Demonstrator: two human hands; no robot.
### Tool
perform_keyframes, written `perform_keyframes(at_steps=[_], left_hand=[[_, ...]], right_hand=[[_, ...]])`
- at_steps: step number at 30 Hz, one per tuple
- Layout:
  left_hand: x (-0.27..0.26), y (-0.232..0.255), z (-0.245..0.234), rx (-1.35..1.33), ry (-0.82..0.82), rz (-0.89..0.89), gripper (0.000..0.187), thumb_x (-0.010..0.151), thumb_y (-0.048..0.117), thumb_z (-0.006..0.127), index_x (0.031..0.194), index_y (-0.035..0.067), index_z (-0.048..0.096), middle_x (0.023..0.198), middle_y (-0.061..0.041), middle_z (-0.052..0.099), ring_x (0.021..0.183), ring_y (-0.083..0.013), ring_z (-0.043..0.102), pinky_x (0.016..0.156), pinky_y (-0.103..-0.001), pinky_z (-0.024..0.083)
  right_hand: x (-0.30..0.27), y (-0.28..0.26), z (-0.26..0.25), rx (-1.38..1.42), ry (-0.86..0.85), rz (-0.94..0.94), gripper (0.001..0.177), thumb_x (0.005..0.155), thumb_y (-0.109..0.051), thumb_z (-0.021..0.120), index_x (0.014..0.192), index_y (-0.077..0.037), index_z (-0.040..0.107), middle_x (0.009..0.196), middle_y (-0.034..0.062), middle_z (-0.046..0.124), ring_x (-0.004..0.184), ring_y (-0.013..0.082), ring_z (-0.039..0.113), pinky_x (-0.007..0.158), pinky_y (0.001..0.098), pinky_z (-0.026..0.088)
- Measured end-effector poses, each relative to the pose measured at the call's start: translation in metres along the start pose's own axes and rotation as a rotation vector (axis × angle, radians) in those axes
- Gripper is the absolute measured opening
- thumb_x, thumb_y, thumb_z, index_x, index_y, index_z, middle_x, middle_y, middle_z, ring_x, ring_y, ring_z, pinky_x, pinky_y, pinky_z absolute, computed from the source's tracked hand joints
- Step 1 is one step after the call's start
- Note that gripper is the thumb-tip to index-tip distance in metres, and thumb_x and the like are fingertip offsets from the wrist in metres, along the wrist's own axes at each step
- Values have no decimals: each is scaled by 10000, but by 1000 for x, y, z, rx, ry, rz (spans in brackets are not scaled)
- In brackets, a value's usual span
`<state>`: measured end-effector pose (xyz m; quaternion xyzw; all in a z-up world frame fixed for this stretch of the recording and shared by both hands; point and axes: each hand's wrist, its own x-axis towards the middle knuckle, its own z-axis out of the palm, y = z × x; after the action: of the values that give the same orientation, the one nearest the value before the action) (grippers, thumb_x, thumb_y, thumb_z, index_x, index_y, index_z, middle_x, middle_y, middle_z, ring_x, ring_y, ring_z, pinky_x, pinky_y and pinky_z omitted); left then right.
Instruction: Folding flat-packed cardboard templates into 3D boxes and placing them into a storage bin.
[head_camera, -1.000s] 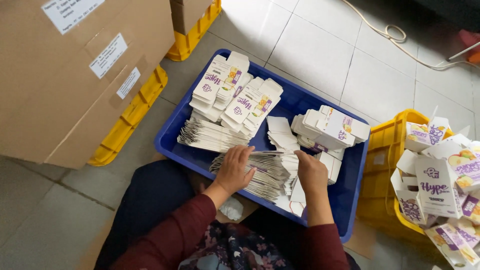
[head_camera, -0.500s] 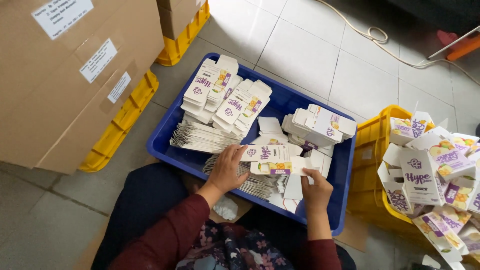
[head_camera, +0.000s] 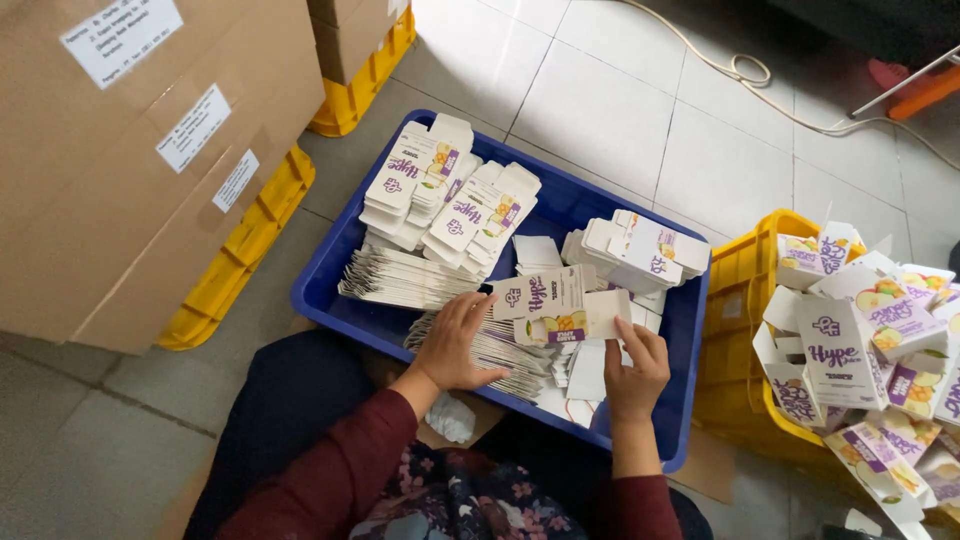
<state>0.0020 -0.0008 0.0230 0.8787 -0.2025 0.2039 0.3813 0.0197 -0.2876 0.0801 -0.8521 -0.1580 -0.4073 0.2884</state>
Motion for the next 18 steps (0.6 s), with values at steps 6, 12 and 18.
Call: perform_keyframes(at_steps=[6, 12, 18], left_hand=[[-9, 4, 0, -123, 78, 86, 1309, 512, 712, 889, 1514, 29, 399, 1453, -260, 428, 1406, -469, 399, 1191, -559, 319], [-17, 2, 5, -252, 175, -166, 1610, 429, 632, 944, 1578, -18, 22, 1621, -320, 122, 1501, -514, 207, 1248, -542, 229], [-8, 23, 1, -593, 176, -131, 1243, 570, 516, 912, 1538, -2, 329, 1567, -224, 411, 1439, -367, 448, 1216, -452, 355]], right_hand=[[9, -33, -14, 187, 67, 94, 338, 846, 46, 833, 1173, -35, 795, 948, 160, 720, 718, 253, 673, 629, 331, 585], [-7, -62, -17, 434, 20, 621, 474, 895, 126, 547, 1368, 127, 573, 1318, 186, 625, 883, 153, 582, 757, 229, 505], [-66, -33, 16, 880, -26, 1241, 170, 980, -148, 670, 976, 17, 712, 801, 70, 629, 671, 141, 534, 636, 229, 445]])
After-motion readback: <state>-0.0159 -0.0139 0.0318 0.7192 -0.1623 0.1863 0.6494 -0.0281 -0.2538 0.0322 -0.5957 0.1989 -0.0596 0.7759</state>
